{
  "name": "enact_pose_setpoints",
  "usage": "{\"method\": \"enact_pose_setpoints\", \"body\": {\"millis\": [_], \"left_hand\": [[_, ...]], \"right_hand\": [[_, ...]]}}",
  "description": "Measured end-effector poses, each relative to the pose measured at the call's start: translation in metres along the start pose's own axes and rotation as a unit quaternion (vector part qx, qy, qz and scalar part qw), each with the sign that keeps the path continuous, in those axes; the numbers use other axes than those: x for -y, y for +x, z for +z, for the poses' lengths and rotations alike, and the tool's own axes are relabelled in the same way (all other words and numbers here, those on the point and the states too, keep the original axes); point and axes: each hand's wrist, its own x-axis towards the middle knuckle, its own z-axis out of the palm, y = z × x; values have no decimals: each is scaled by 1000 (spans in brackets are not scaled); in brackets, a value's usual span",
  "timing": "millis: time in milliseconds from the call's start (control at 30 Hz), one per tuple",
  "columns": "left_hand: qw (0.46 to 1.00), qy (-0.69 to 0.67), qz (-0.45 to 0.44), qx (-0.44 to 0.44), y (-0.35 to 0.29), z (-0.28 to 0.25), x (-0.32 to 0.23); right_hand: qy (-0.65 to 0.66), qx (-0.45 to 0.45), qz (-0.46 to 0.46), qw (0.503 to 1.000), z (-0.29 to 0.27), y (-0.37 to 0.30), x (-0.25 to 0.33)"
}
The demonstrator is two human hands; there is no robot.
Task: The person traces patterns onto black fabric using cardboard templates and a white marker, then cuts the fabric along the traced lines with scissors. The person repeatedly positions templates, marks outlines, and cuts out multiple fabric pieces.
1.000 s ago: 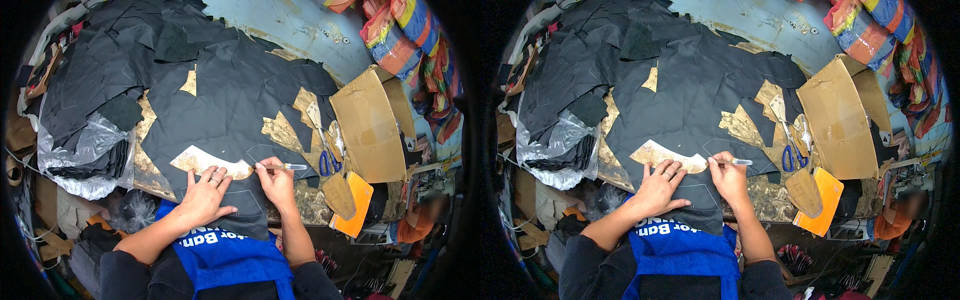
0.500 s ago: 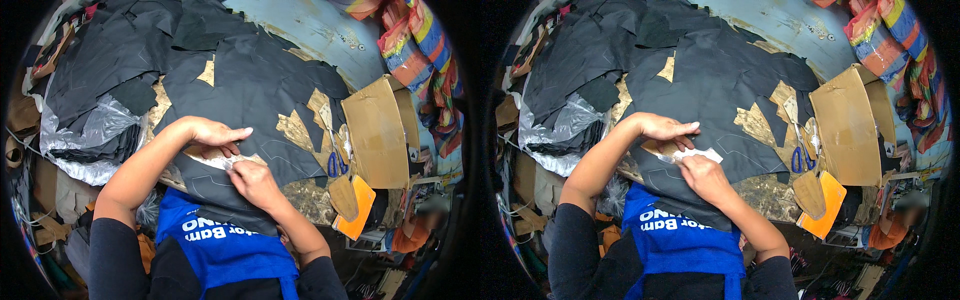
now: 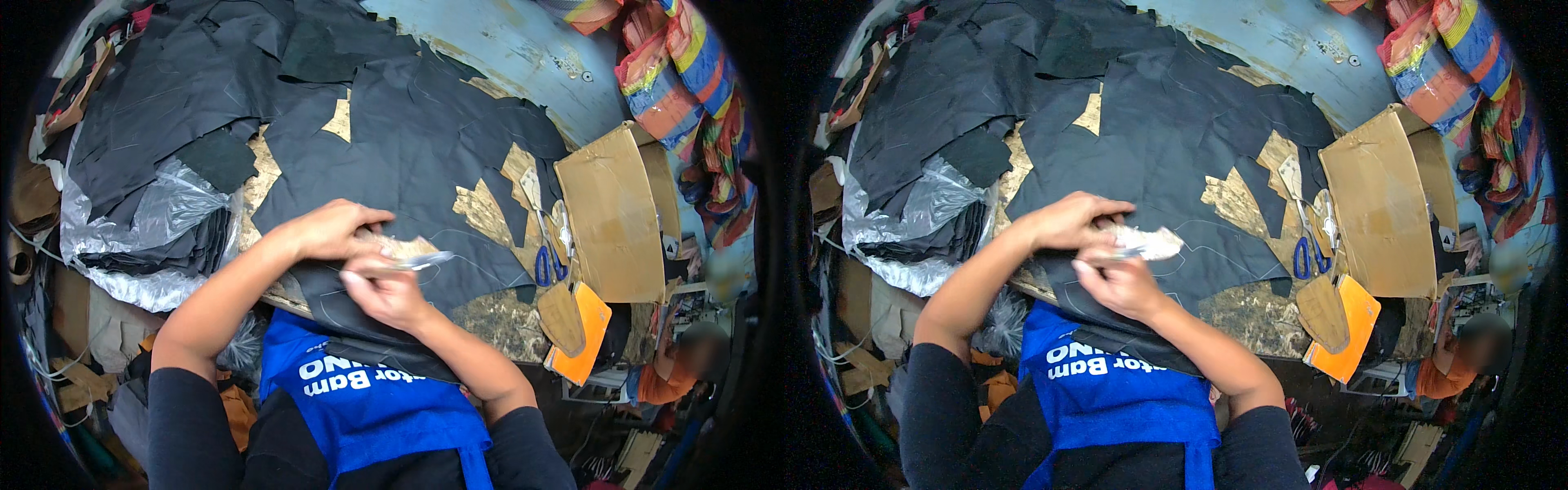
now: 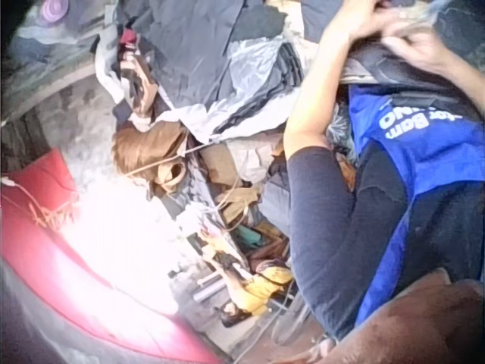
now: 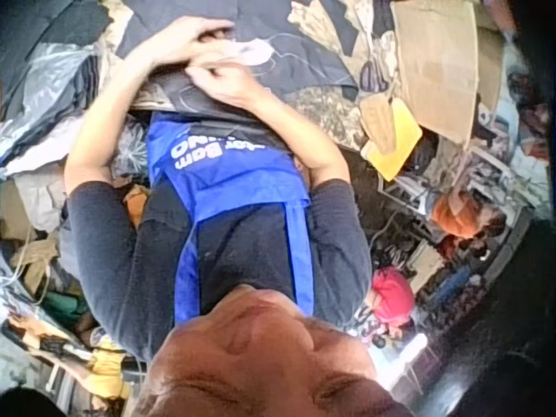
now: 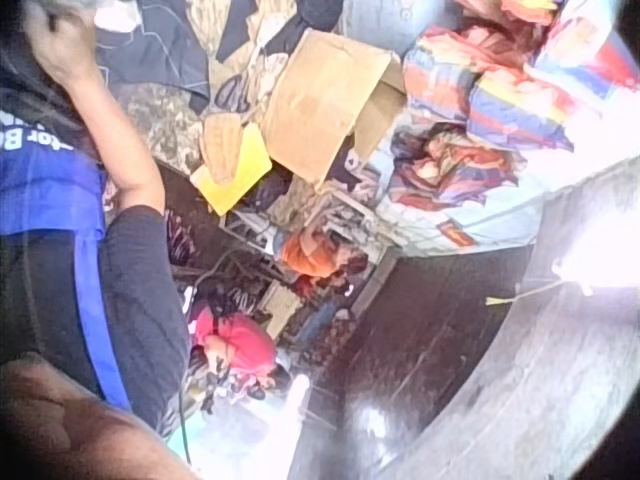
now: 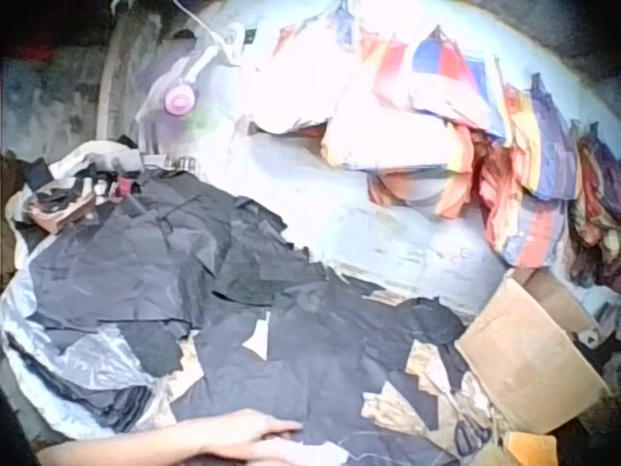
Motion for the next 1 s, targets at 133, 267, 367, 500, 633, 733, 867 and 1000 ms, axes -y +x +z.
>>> {"method": "enact_pose_setpoints", "body": {"millis": [133, 267, 367, 500, 633, 733, 867, 1000], "left_hand": [[920, 263, -31, -288, -40, 19, 19], [878, 148, -113, -441, -47, 27, 39], [866, 151, -120, -462, -44, 29, 41], [872, 125, -130, -454, -44, 27, 34], [874, 127, -139, -448, -45, 28, 35], [871, 79, -111, -472, -44, 30, 42], [840, -48, -58, -537, -48, 31, 40], [859, -160, -26, -486, -53, 54, 6]], "right_hand": [[125, -190, 198, 953, -33, -45, -6], [32, -174, 172, 969, -36, -58, -17], [-58, -130, 135, 981, -34, -58, -23], [-84, -154, 108, 978, -35, -58, -23], [-56, -176, 139, 973, -34, -58, -20], [-80, -189, 121, 971, -34, -57, -18], [62, -196, 166, 964, -46, -57, -12], [213, -299, 183, 912, -65, -60, -1]]}}
